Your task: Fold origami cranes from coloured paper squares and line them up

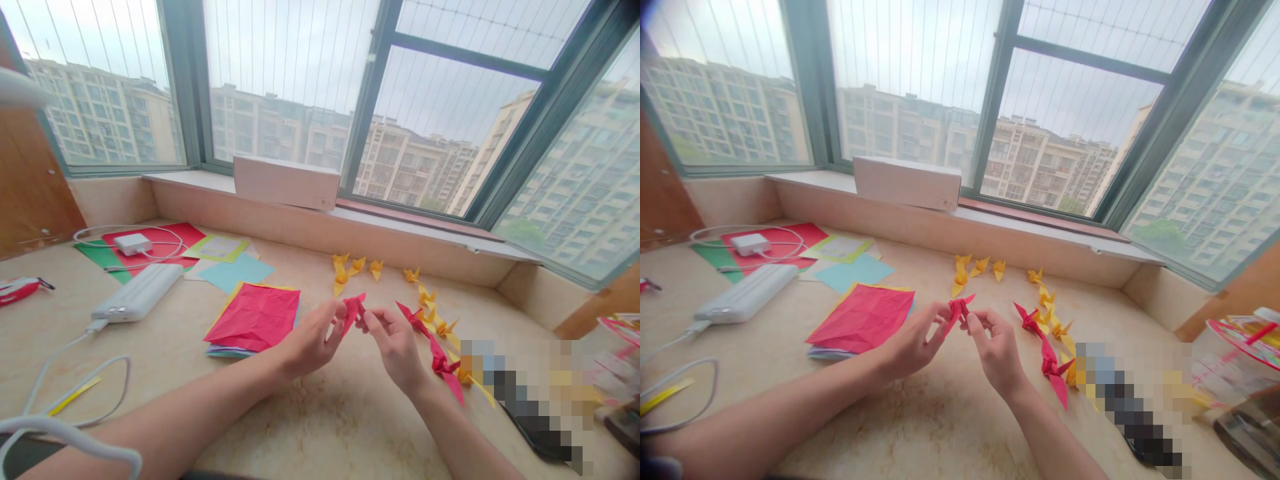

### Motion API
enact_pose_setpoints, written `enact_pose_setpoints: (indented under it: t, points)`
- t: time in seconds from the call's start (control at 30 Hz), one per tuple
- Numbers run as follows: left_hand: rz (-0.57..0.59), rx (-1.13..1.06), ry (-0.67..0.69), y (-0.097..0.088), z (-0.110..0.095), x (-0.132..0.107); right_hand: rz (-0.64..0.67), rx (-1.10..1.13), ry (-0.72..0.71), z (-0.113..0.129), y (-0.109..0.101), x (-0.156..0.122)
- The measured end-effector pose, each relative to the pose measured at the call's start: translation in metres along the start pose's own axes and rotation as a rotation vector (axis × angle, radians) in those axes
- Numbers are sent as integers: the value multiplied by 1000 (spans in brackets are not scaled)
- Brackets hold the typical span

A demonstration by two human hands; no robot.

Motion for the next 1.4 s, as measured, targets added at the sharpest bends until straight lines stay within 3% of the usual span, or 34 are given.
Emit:
enact_pose_setpoints:
  t: [0.1,0.2,0.33,0.43,0.53,0.67,1.07,1.27,1.4]
  points:
    - [48,117,-23,-3,1,1,-67,-55,-15,1,-11,3]
    - [124,367,20,-15,3,8,-119,-249,-71,2,-19,5]
    - [227,753,-174,-45,42,16,-112,-467,-112,2,-20,7]
    - [269,832,-318,-57,74,12,-92,-492,-107,0,-21,8]
    - [297,826,-384,-55,96,6,-88,-503,-111,-1,-23,9]
    - [266,722,-469,-57,110,2,-74,-515,-120,-3,-22,10]
    - [256,584,-599,-81,112,13,-32,-629,-152,-12,-22,12]
    - [134,417,-608,-100,113,17,70,-774,-148,-10,-13,12]
    - [84,296,-630,-105,114,16,-9,-883,-224,-1,-18,9]
Point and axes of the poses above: each hand's wrist, its own x-axis towards the middle knuckle, its own y-axis out of the palm, z = x × y, the point moved 8 cm from there along x, towards the middle knuckle, and after that the axes turned 4 degrees about x, right-handed, at the moved point
